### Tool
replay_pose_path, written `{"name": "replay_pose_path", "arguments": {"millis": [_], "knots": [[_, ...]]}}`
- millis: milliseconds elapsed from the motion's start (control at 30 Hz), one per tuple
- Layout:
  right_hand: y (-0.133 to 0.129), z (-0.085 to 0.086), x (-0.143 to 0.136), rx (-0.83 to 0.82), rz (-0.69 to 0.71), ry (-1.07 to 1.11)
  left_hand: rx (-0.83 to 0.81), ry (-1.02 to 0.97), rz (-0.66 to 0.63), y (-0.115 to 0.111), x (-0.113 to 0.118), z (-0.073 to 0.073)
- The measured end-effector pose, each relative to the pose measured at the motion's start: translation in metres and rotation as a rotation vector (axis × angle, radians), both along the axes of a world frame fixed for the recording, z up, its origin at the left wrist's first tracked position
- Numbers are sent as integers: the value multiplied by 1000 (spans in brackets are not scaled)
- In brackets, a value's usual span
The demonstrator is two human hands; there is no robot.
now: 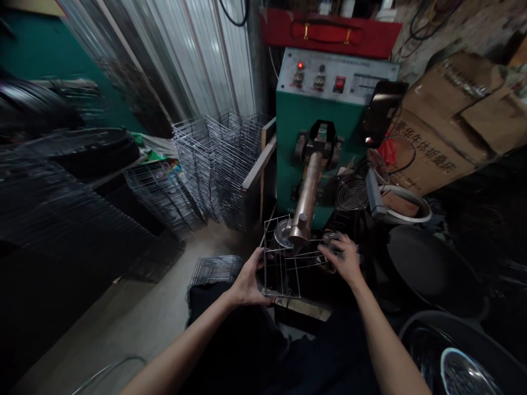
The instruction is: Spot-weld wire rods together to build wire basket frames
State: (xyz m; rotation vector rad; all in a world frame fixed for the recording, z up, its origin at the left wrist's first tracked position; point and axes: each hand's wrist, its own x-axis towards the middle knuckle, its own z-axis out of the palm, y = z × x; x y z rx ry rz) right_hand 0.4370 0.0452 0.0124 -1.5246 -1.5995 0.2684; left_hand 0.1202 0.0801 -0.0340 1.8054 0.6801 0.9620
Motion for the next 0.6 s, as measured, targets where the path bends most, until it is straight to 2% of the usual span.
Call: {"name": "replay_pose_path", "arguments": {"millis": [233, 400, 600], "knots": [[3, -1, 3, 16, 4, -3, 24, 22, -9, 4, 1, 9], [3, -6, 3, 27, 1, -9, 41, 31, 3, 6, 0, 10], [-6, -6, 14, 17, -68, 147, 5, 21, -6, -2, 2, 18]]}}
